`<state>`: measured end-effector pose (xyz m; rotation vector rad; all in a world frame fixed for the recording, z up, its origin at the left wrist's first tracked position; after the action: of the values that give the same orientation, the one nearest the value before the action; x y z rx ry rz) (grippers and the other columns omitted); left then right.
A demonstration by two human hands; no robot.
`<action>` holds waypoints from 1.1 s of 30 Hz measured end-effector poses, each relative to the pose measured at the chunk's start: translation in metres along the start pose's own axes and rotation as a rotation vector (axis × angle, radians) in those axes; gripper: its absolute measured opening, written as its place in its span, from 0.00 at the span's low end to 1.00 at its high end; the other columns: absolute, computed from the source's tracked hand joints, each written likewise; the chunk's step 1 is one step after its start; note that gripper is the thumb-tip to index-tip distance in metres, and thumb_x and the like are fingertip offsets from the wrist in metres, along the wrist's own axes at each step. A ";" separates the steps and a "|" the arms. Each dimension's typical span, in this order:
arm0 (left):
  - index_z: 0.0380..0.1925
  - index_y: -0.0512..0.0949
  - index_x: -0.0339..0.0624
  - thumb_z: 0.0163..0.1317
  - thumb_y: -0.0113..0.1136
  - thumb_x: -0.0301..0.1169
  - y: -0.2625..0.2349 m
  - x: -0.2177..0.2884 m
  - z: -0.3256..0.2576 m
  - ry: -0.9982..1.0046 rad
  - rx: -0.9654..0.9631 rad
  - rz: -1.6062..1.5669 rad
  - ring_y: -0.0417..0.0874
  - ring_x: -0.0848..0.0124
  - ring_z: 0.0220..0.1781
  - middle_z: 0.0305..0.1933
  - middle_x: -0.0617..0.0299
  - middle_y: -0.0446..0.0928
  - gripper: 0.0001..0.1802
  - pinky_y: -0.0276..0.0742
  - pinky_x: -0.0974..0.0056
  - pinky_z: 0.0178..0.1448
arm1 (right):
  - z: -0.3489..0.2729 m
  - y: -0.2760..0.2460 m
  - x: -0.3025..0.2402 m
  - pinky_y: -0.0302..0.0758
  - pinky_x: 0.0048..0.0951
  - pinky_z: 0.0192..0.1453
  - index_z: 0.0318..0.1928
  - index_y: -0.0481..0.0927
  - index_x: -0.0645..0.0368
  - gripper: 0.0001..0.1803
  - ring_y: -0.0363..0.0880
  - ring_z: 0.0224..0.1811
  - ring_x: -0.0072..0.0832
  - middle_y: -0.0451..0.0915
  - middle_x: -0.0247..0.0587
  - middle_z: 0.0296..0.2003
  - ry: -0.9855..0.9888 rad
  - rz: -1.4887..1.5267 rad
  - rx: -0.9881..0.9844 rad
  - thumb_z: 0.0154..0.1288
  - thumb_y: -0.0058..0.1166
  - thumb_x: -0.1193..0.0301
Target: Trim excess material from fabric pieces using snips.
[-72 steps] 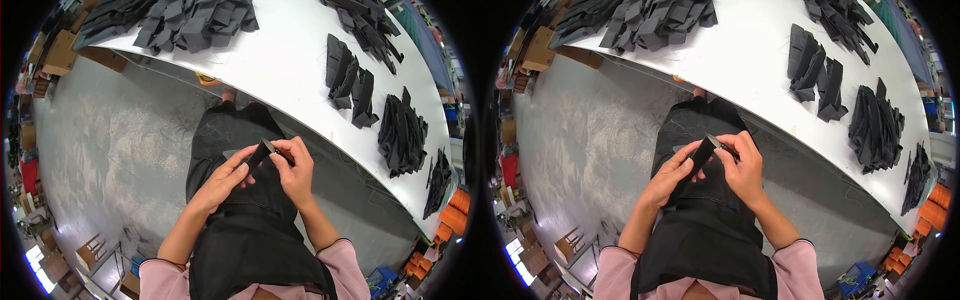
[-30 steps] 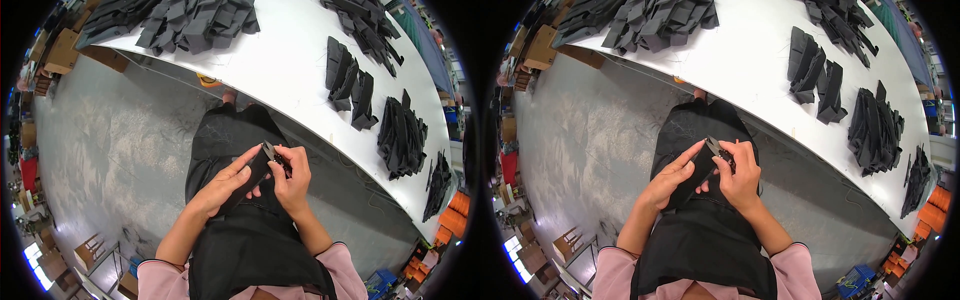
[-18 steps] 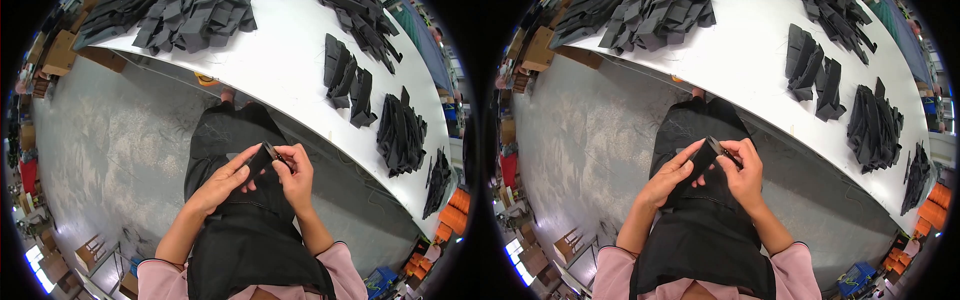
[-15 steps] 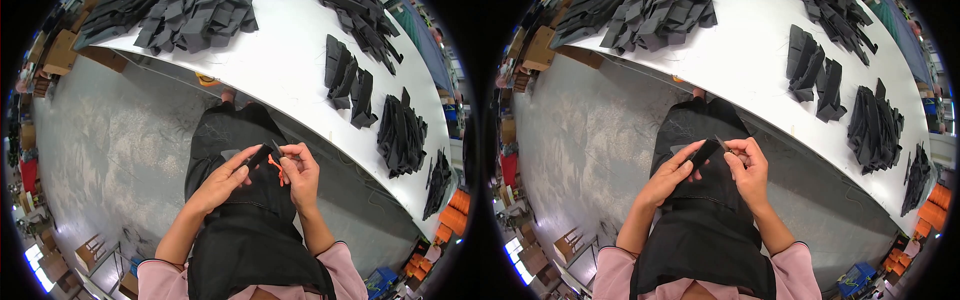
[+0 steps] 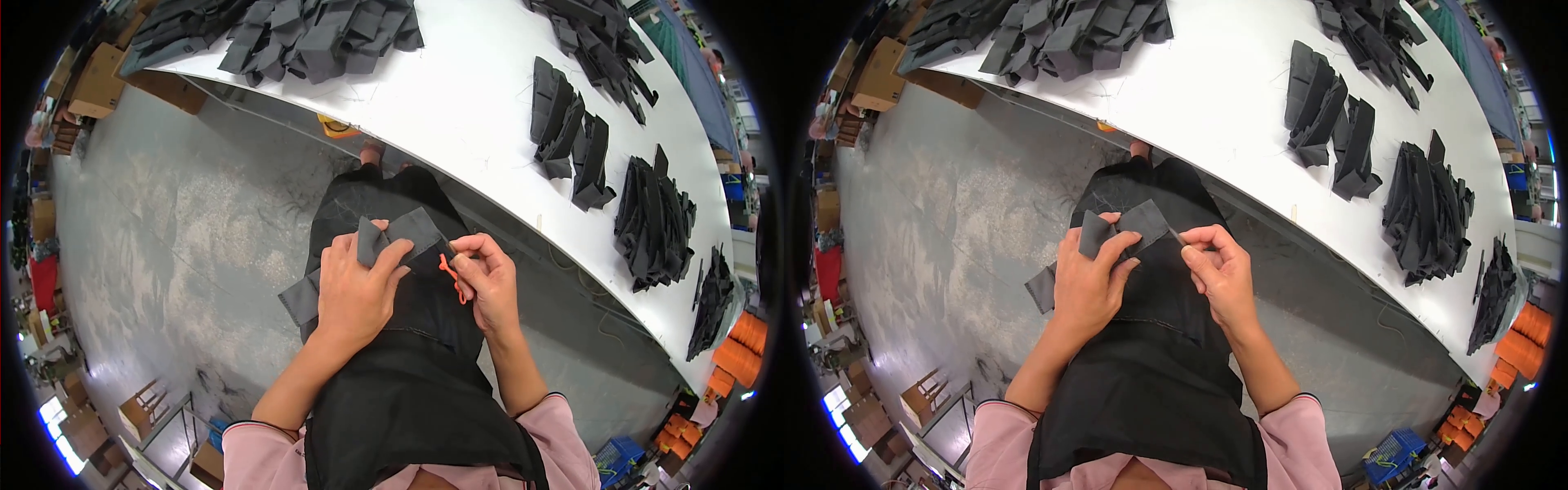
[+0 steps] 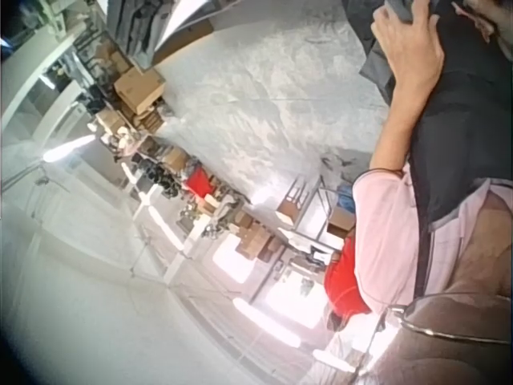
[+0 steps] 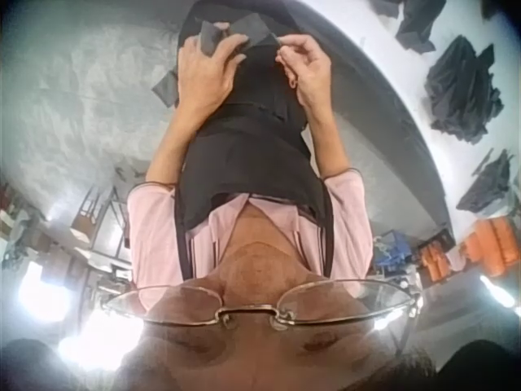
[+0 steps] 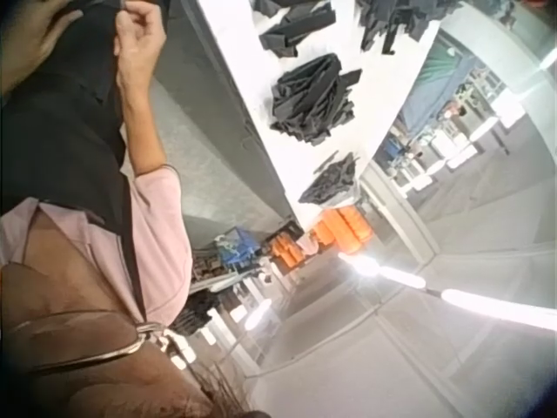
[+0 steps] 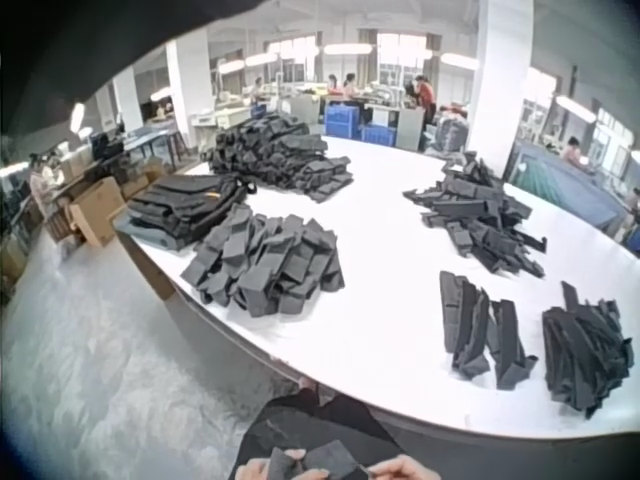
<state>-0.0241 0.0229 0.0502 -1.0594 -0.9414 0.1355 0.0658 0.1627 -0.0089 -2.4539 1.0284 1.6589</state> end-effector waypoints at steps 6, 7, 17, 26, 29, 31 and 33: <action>0.52 0.73 0.53 0.50 0.65 0.27 -0.005 -0.002 0.003 0.071 0.108 0.085 0.71 0.58 0.47 0.54 0.55 0.71 0.26 0.65 0.57 0.47 | -0.007 0.022 -0.039 0.65 0.13 0.31 0.39 0.75 0.65 0.06 0.66 0.27 0.10 0.69 0.27 0.30 -0.672 -0.869 0.133 0.61 0.54 0.80; 0.55 0.71 0.51 0.49 0.65 0.27 -0.006 -0.003 0.004 0.050 0.136 0.034 0.71 0.58 0.47 0.54 0.55 0.71 0.30 0.65 0.57 0.47 | 0.003 0.011 -0.027 0.65 0.13 0.31 0.40 0.75 0.64 0.06 0.66 0.27 0.10 0.69 0.26 0.30 -0.452 -0.562 0.130 0.61 0.54 0.80; 0.67 0.57 0.48 0.50 0.71 0.38 -0.008 -0.013 0.013 -0.231 0.013 -1.071 0.67 0.58 0.64 0.63 0.45 0.65 0.46 0.66 0.58 0.64 | 0.054 0.026 -0.007 0.59 0.14 0.21 0.37 0.77 0.56 0.06 0.64 0.18 0.10 0.72 0.24 0.23 -0.027 -0.046 -0.057 0.61 0.59 0.71; 0.50 0.72 0.33 0.69 0.50 0.38 0.063 -0.037 0.002 -0.677 -0.485 -1.483 0.83 0.61 0.41 0.39 0.51 0.81 0.19 0.77 0.63 0.52 | 0.055 0.031 -0.049 0.69 0.18 0.33 0.43 0.77 0.62 0.11 0.70 0.28 0.14 0.75 0.32 0.26 -0.622 -0.515 0.192 0.61 0.59 0.73; 0.50 0.72 0.34 0.68 0.51 0.32 0.060 -0.038 0.007 -0.603 -0.369 -1.460 0.83 0.63 0.40 0.43 0.53 0.79 0.15 0.80 0.61 0.48 | 0.017 0.048 -0.065 0.72 0.20 0.33 0.45 0.78 0.59 0.13 0.74 0.29 0.15 0.76 0.33 0.27 -0.614 -0.597 0.123 0.57 0.60 0.78; 0.52 0.66 0.35 0.68 0.47 0.24 0.061 -0.039 0.015 -0.356 -0.229 -1.240 0.82 0.65 0.35 0.42 0.51 0.77 0.14 0.81 0.63 0.42 | 0.023 0.061 -0.055 0.70 0.20 0.25 0.43 0.78 0.59 0.11 0.73 0.22 0.15 0.76 0.33 0.26 -0.499 -0.670 -0.034 0.60 0.60 0.76; 0.54 0.63 0.37 0.67 0.47 0.23 0.059 -0.036 0.008 -0.497 -0.265 -1.354 0.82 0.65 0.35 0.42 0.51 0.76 0.16 0.81 0.63 0.42 | 0.032 0.062 -0.047 0.68 0.19 0.20 0.41 0.78 0.61 0.08 0.71 0.16 0.15 0.75 0.33 0.22 -0.313 -0.585 -0.055 0.62 0.58 0.74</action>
<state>-0.0330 0.0405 -0.0164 -0.4258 -1.9847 -0.9017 -0.0029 0.1494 0.0373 -2.1225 0.1991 1.7708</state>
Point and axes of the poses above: each hand's wrist, its own z-axis towards the middle knuckle, its own y-axis out of the palm, x = y × z, the point moved 7 cm from there along z, towards the middle knuckle
